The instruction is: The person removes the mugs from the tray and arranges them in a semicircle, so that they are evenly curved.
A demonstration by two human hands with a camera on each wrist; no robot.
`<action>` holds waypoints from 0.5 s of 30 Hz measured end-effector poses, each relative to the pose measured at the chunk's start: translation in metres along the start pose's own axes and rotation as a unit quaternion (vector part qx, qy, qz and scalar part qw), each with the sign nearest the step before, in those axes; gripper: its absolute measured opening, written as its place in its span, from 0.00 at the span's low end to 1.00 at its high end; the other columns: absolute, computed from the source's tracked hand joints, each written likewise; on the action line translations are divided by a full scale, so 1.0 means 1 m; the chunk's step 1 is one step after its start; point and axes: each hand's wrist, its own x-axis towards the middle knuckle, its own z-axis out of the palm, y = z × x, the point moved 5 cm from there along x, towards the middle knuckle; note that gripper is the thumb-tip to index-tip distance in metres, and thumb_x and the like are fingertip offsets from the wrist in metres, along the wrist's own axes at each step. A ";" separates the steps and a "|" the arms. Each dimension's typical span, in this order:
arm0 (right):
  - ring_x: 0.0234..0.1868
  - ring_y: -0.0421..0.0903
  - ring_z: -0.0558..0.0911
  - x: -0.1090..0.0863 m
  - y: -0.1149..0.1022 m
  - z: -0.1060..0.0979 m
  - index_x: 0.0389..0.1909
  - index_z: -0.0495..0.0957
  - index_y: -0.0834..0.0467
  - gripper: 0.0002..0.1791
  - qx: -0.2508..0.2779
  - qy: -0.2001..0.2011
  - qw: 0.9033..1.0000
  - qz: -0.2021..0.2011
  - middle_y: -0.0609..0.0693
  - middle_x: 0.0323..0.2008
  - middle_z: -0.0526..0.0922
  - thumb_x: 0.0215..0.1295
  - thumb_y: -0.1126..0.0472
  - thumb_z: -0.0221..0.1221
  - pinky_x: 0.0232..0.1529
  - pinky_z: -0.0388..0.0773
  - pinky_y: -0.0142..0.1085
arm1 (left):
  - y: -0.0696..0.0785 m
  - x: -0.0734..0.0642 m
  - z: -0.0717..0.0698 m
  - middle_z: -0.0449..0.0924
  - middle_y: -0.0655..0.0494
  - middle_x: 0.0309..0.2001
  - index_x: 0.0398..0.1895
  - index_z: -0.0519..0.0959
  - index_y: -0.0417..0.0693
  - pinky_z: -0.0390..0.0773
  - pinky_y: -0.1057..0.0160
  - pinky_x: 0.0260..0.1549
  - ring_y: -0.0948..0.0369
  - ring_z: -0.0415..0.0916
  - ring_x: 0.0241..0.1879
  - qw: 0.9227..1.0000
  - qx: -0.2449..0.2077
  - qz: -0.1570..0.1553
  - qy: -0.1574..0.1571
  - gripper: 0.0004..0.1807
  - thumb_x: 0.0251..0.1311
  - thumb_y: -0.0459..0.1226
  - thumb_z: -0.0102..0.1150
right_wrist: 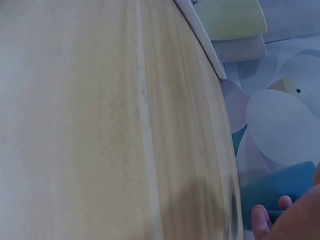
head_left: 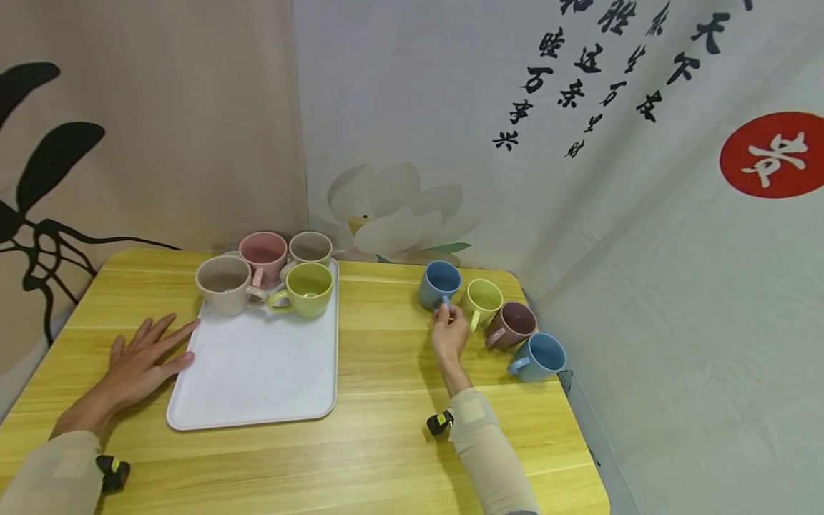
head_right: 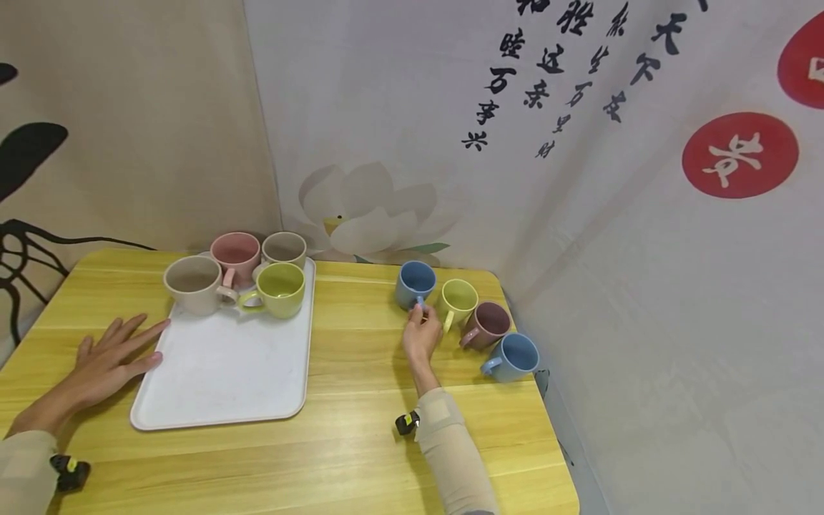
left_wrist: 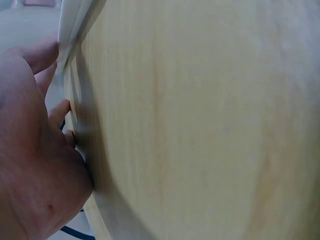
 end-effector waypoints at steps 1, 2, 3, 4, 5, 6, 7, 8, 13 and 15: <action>0.36 0.41 0.87 0.001 0.001 0.000 0.46 0.87 0.65 0.13 0.002 0.004 1.000 0.001 0.60 0.38 0.93 0.87 0.60 0.61 0.34 0.79 0.27 | 0.000 0.000 0.000 0.33 0.24 0.91 0.94 0.52 0.53 0.16 0.10 0.74 0.17 0.21 0.87 1.000 0.000 0.000 0.000 0.40 0.89 0.55 0.47; 0.36 0.42 0.89 0.001 0.002 0.000 0.47 0.88 0.65 0.12 0.002 0.005 1.000 0.004 0.60 0.39 0.94 0.87 0.60 0.60 0.35 0.80 0.27 | 0.000 0.000 0.000 0.33 0.24 0.91 0.94 0.51 0.53 0.16 0.10 0.73 0.17 0.20 0.87 1.000 0.000 -0.001 -0.002 0.40 0.89 0.55 0.47; 0.37 0.43 0.90 0.002 0.003 0.000 0.48 0.88 0.65 0.12 0.002 0.007 1.000 0.008 0.60 0.40 0.94 0.87 0.60 0.60 0.36 0.81 0.27 | 0.000 -0.001 0.000 0.33 0.24 0.91 0.94 0.51 0.53 0.17 0.09 0.73 0.17 0.21 0.87 1.000 0.001 -0.001 -0.001 0.40 0.89 0.54 0.47; 0.38 0.44 0.91 0.003 0.004 0.000 0.48 0.88 0.65 0.12 0.001 0.009 1.000 0.011 0.60 0.40 0.95 0.87 0.61 0.60 0.36 0.82 0.27 | 0.000 -0.001 0.000 0.34 0.23 0.91 0.94 0.52 0.53 0.17 0.09 0.73 0.17 0.21 0.87 1.000 0.001 0.000 0.000 0.40 0.89 0.54 0.47; 0.40 0.46 0.92 0.000 -0.003 -0.001 0.50 0.87 0.67 0.11 -0.011 0.012 1.000 0.025 0.64 0.43 0.94 0.86 0.63 0.60 0.38 0.83 0.28 | 0.000 -0.001 0.000 0.34 0.23 0.91 0.94 0.52 0.53 0.17 0.09 0.73 0.16 0.21 0.87 1.000 0.001 0.000 0.001 0.40 0.89 0.54 0.47; 0.41 0.47 0.93 0.001 -0.001 -0.001 0.50 0.88 0.66 0.11 -0.013 0.014 0.999 0.030 0.64 0.44 0.95 0.86 0.63 0.60 0.39 0.84 0.28 | 0.001 -0.001 0.000 0.34 0.23 0.91 0.94 0.51 0.53 0.17 0.09 0.73 0.16 0.21 0.87 1.000 0.001 0.000 0.000 0.40 0.89 0.54 0.47; 0.42 0.48 0.93 0.002 0.000 -0.002 0.50 0.88 0.66 0.11 -0.014 0.016 0.999 0.036 0.63 0.44 0.95 0.86 0.63 0.60 0.39 0.85 0.28 | 0.001 -0.001 0.000 0.34 0.23 0.91 0.94 0.51 0.53 0.17 0.09 0.73 0.16 0.21 0.87 1.000 0.000 0.001 0.000 0.40 0.89 0.54 0.47; 0.43 0.50 0.94 0.003 0.000 -0.002 0.50 0.88 0.66 0.11 -0.013 0.017 0.999 0.036 0.63 0.44 0.95 0.86 0.63 0.60 0.40 0.86 0.29 | 0.001 -0.001 0.000 0.33 0.24 0.91 0.94 0.51 0.53 0.16 0.09 0.73 0.16 0.21 0.87 1.000 0.000 0.001 0.000 0.40 0.89 0.54 0.47; 0.42 0.50 0.95 0.007 0.005 -0.002 0.50 0.89 0.64 0.10 -0.011 0.021 0.999 0.041 0.60 0.43 0.95 0.85 0.63 0.61 0.41 0.88 0.30 | 0.001 0.000 0.000 0.34 0.24 0.91 0.94 0.52 0.53 0.17 0.09 0.73 0.16 0.22 0.87 1.000 0.000 0.005 0.003 0.39 0.89 0.54 0.47; 0.42 0.49 0.94 0.007 0.006 -0.002 0.51 0.88 0.66 0.10 -0.010 0.020 0.999 0.038 0.62 0.43 0.95 0.85 0.64 0.61 0.41 0.87 0.28 | 0.000 0.000 0.000 0.34 0.24 0.91 0.94 0.52 0.54 0.17 0.09 0.73 0.16 0.22 0.87 1.000 -0.001 0.007 0.005 0.39 0.89 0.53 0.48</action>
